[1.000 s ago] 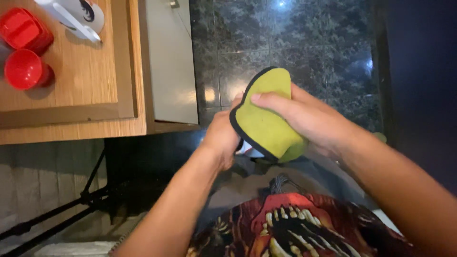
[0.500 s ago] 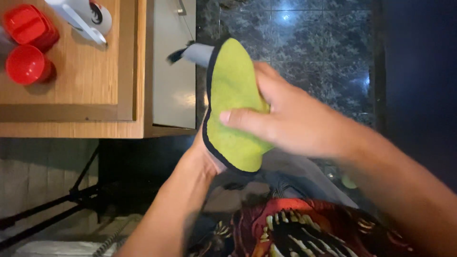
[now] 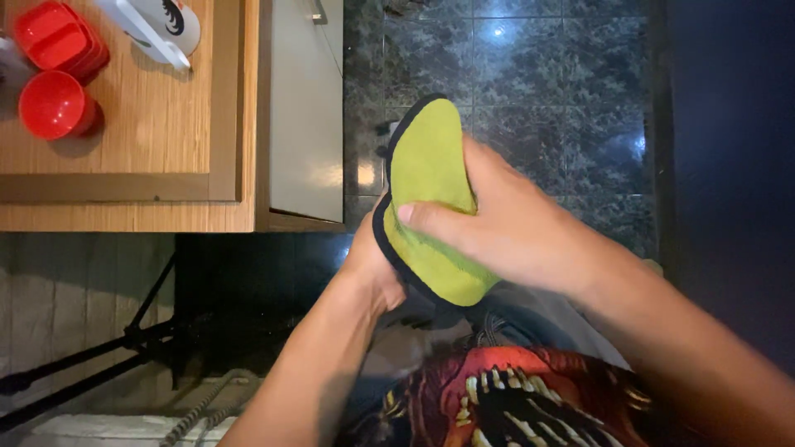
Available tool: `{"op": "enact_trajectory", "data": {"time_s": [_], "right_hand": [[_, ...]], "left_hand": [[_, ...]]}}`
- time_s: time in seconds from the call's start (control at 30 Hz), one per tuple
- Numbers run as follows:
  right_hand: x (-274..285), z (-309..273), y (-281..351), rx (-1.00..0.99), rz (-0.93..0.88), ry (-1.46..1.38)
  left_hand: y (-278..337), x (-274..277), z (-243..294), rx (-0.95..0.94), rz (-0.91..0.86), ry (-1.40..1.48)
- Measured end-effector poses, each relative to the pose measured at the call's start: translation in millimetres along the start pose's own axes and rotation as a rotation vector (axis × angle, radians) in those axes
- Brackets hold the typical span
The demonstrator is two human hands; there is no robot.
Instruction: Drying a white ceramic mug with a rooster print using a microfiber cloth.
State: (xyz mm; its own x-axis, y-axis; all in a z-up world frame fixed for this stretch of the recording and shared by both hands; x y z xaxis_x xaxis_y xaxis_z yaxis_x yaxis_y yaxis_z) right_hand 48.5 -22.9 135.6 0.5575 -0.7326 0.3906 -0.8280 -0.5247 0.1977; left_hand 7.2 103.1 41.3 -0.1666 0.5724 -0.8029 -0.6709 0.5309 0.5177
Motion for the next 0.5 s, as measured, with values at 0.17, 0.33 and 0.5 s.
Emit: {"op": "enact_trajectory", "data": {"time_s": [0.17,0.33,0.5], "right_hand": [[8.9,-7.8,-7.6,-0.086,-0.003,-0.016],[8.2,-2.9,-15.2,-0.040,-0.021,-0.152],[-0.5,4.9,-17.1,-0.060,-0.030,-0.166]], "left_hand": [[-3.9,-6.3,9.5,0.011,0.085,-0.083],[-4.4,-6.3,17.7,-0.016,0.064,-0.046],[-2.0,3.8,15.0,-0.052,0.095,-0.084]]}}
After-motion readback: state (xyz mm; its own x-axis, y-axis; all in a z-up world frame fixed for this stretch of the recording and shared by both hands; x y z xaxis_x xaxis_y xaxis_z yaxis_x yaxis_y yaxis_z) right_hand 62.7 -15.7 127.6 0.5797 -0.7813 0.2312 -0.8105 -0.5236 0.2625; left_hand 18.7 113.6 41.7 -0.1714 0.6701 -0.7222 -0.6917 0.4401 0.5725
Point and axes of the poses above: each hand's wrist, its own y-axis away from the middle knuckle, its own x-axis out of the back of the hand, z = x × y, the point moved 2 cm from there along -y, towards the middle knuckle, and after that the axes turned 7 degrees about x, right-handed, at the moved point
